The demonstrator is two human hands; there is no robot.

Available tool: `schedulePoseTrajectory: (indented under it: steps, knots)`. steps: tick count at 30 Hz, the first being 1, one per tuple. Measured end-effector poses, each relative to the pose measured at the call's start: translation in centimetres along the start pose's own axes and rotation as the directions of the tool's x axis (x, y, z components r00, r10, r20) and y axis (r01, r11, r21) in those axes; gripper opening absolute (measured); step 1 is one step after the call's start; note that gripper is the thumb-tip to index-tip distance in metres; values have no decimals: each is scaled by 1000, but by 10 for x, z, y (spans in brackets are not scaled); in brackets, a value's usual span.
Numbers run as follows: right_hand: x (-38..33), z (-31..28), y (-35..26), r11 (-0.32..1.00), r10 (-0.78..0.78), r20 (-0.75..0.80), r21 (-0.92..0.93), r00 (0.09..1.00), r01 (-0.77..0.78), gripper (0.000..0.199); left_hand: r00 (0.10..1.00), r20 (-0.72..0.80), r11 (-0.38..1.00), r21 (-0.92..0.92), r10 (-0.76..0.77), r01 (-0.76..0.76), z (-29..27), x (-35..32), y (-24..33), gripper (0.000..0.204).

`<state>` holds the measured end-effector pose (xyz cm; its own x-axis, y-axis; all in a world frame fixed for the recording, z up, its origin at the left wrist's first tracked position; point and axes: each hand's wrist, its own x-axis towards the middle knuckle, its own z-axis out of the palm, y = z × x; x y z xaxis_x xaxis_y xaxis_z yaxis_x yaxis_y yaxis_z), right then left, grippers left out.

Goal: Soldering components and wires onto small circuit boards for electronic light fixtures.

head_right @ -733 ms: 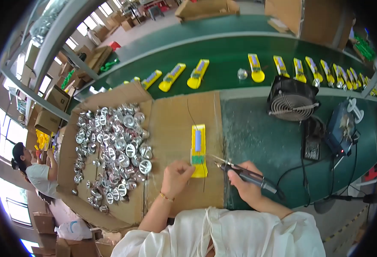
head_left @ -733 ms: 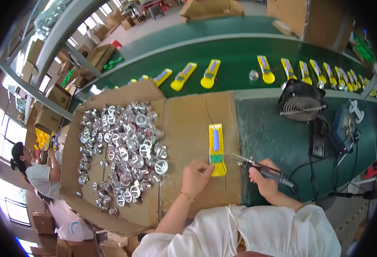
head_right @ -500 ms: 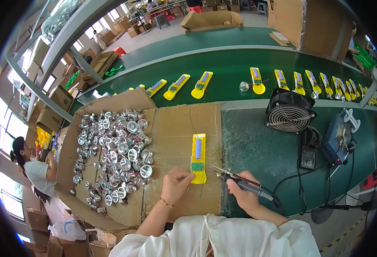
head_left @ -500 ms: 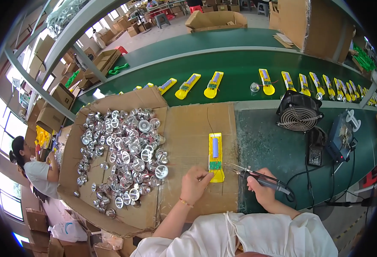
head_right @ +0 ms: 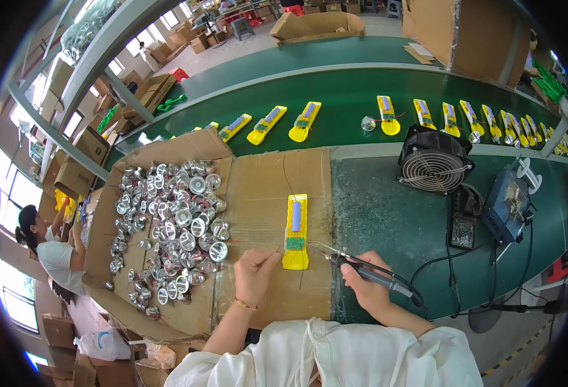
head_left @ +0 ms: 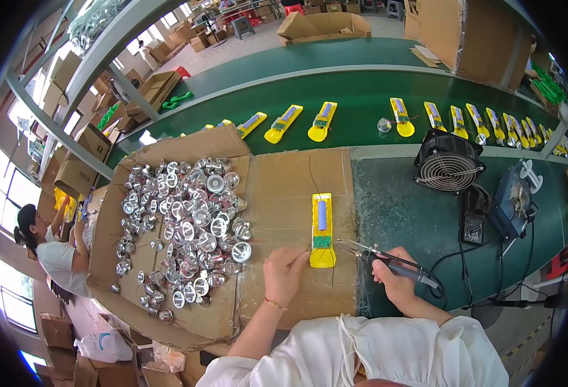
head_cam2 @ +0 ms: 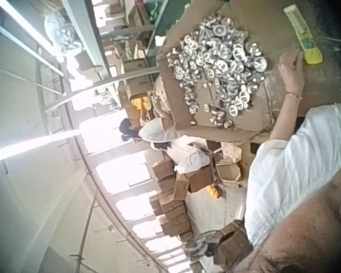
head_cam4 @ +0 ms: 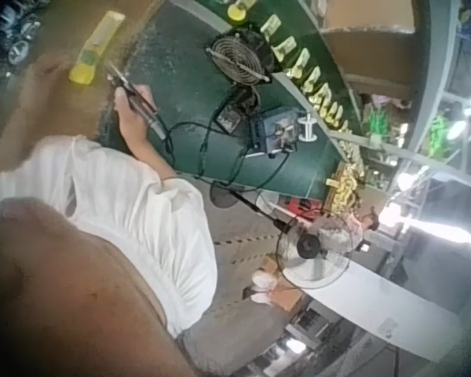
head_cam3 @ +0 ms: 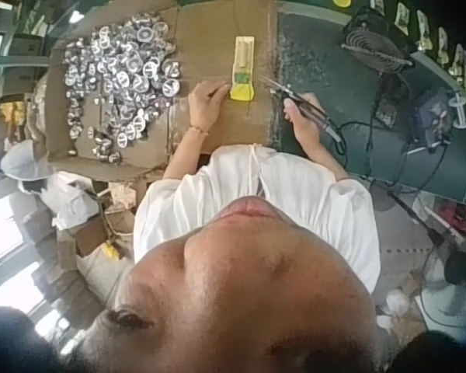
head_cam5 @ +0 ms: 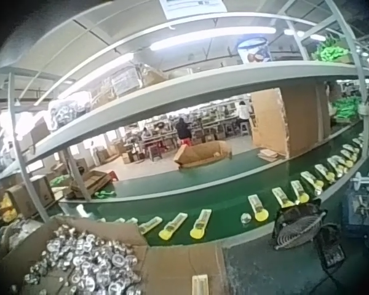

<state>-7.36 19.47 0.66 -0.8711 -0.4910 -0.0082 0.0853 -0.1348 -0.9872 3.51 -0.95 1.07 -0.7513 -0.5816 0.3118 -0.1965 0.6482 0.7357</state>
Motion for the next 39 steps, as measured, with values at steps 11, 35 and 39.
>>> schedulePoseTrajectory:
  steps: [11,35,39]
  knots:
    - [-1,6,-2,999,6,9,-38,1000,-6,15,987,-2,982,-101,-162,161,4,-4,-6,10]
    - [8,13,4,995,24,43,-100,999,-20,14,923,257,915,-211,-288,344,16,11,-12,17]
    - [10,18,3,999,9,23,-50,1000,-8,14,897,276,879,-240,-346,413,15,12,-15,17]
